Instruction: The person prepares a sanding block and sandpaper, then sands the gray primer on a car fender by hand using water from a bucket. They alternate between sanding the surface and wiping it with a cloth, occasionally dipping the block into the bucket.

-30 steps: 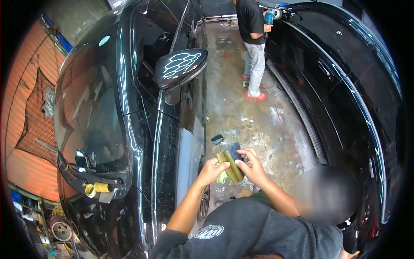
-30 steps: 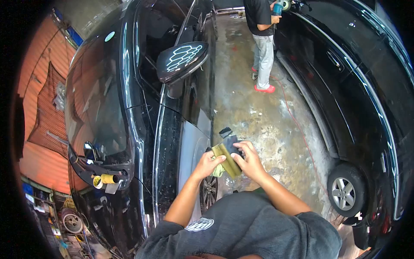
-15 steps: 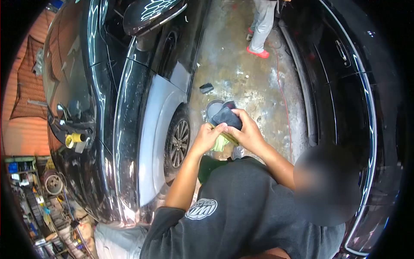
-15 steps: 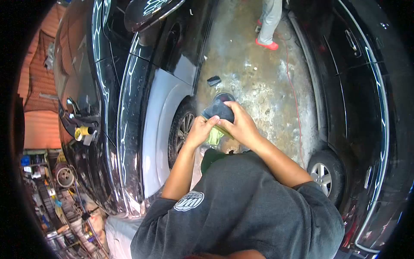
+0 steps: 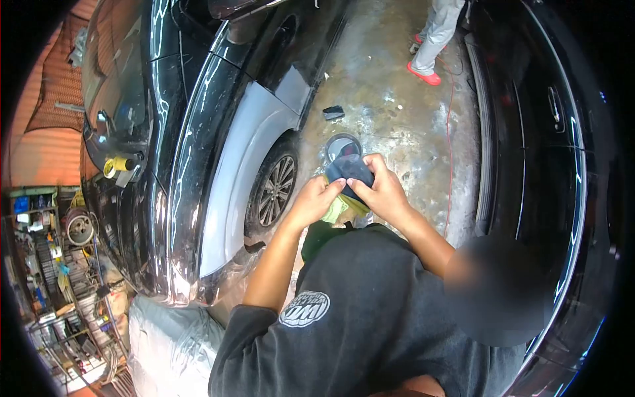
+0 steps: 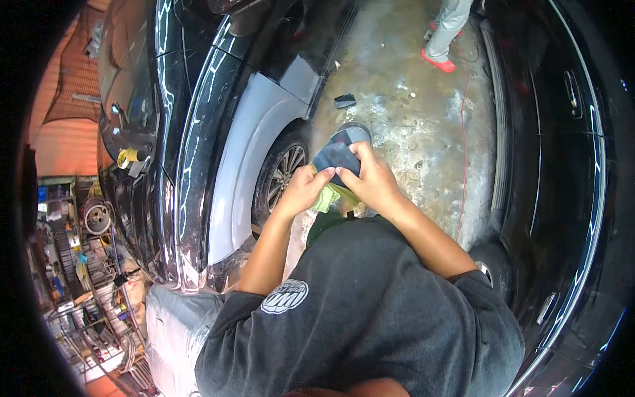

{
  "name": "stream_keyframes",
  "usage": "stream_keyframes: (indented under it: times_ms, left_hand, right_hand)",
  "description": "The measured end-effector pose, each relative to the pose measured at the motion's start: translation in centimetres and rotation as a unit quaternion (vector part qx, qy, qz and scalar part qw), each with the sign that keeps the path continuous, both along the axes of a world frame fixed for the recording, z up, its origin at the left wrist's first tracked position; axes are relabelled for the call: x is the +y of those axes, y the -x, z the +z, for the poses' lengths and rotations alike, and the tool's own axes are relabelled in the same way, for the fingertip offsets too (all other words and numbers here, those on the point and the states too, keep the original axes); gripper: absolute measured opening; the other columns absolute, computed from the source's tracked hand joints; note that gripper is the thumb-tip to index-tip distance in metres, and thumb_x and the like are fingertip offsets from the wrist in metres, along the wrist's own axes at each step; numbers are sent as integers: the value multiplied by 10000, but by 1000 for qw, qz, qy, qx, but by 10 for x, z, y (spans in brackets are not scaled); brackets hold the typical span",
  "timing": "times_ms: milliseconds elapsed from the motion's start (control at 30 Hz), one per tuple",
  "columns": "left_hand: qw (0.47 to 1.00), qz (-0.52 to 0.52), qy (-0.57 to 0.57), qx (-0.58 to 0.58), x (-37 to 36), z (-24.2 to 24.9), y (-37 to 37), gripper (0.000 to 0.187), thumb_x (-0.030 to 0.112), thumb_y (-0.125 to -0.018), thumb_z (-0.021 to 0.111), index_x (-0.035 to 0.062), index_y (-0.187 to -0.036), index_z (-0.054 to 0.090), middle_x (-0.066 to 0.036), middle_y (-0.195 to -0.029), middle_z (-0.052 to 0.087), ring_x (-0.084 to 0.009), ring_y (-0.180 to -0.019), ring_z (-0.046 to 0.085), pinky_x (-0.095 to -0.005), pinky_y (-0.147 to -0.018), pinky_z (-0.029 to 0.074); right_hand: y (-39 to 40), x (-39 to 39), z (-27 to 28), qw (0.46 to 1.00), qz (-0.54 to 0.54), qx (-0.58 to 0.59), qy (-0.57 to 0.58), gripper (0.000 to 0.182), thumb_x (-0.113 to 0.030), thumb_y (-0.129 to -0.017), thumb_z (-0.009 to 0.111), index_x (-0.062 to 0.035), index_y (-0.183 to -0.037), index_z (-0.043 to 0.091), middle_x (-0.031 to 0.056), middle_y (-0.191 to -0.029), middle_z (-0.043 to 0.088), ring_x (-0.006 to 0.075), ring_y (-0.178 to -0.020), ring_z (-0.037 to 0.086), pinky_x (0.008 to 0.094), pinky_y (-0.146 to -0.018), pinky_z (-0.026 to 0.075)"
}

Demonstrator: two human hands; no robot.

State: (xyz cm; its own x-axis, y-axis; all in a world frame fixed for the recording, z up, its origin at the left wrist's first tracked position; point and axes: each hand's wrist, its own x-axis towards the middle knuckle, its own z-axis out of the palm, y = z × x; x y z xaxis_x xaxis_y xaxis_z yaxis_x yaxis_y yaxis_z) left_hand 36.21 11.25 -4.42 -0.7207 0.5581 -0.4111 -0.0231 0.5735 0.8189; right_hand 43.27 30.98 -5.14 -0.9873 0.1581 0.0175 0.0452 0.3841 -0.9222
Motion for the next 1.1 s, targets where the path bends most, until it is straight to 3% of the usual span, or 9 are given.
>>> stream_keyframes:
  times_ms: [133,200,333,433,567,667,933,1033,1100]
  left_hand:
    - [996,44,-37,61,7,15,-7,396,317,-1029,593,-51,-893,652,-108,-670,577,-123,-653,522,-376,-633,467]
    - [988,65,-80,119,10,12,-10,438,305,-1022,611,-65,-788,619,-38,-574,479,-97,-582,441,-375,-530,401]
    - [992,-6,-123,12,-2,25,-5,276,205,-981,606,-63,-1030,654,-81,-728,629,-124,-710,569,-371,-660,485]
    - [984,-76,-163,-2,-9,28,-10,363,87,-916,573,-51,-1251,590,-143,-963,717,-180,-905,664,-388,-842,519]
    - [997,-22,-61,43,-6,18,-13,285,78,-947,612,-42,-1203,643,-96,-961,734,-167,-897,665,-351,-856,528]
    - [979,77,-187,22,3,4,-24,264,109,-971,658,-45,-1185,654,-86,-939,737,-139,-887,661,-336,-833,532]
    - [974,129,-187,-3,-10,-27,-29,222,129,-927,779,-1,-1085,691,-32,-991,733,-88,-931,647,-273,-853,515]
    - [960,191,-199,-56,-15,-25,-28,273,98,-934,770,-6,-1164,665,-43,-1049,729,-93,-985,645,-274,-877,517]
    - [931,236,-273,-46,-19,-26,-28,282,92,-934,771,-2,-1173,654,-53,-1061,726,-97,-980,650,-273,-873,518]
  right_hand:
    - [3,0,6,1000,11,-12,0,462,-249,-898,755,-36,-1227,512,277,-1056,696,459,-984,689,488,-830,541]
    - [3,0,12,999,20,-27,-4,452,-266,-926,731,-38,-1246,509,289,-1080,687,465,-1003,682,495,-844,536]
    - [2,0,8,999,38,-26,-17,430,-289,-983,679,-42,-1289,503,299,-1121,672,471,-1039,668,491,-874,526]
    - [1,5,1,998,55,-11,-10,460,-303,-1011,647,-21,-1337,488,290,-1166,661,442,-1074,666,465,-912,519]
    - [0,6,-9,998,59,10,31,483,-277,-1016,641,0,-1374,472,273,-1201,649,396,-1102,666,432,-942,511]
    - [0,5,-16,995,69,1,78,506,-237,-1020,628,0,-1428,445,257,-1267,624,364,-1184,633,417,-1013,478]
    - [10,-9,-18,985,141,44,87,592,-187,-1028,573,13,-1542,359,228,-1442,501,332,-1348,503,414,-1120,390]
    - [9,-25,-23,990,60,78,96,542,-189,-986,644,-10,-1470,478,214,-1390,515,356,-1293,516,437,-1099,405]
    - [4,-27,-12,981,76,172,-51,505,-186,-937,706,-23,-1390,552,210,-1356,521,363,-1247,529,440,-1071,422]
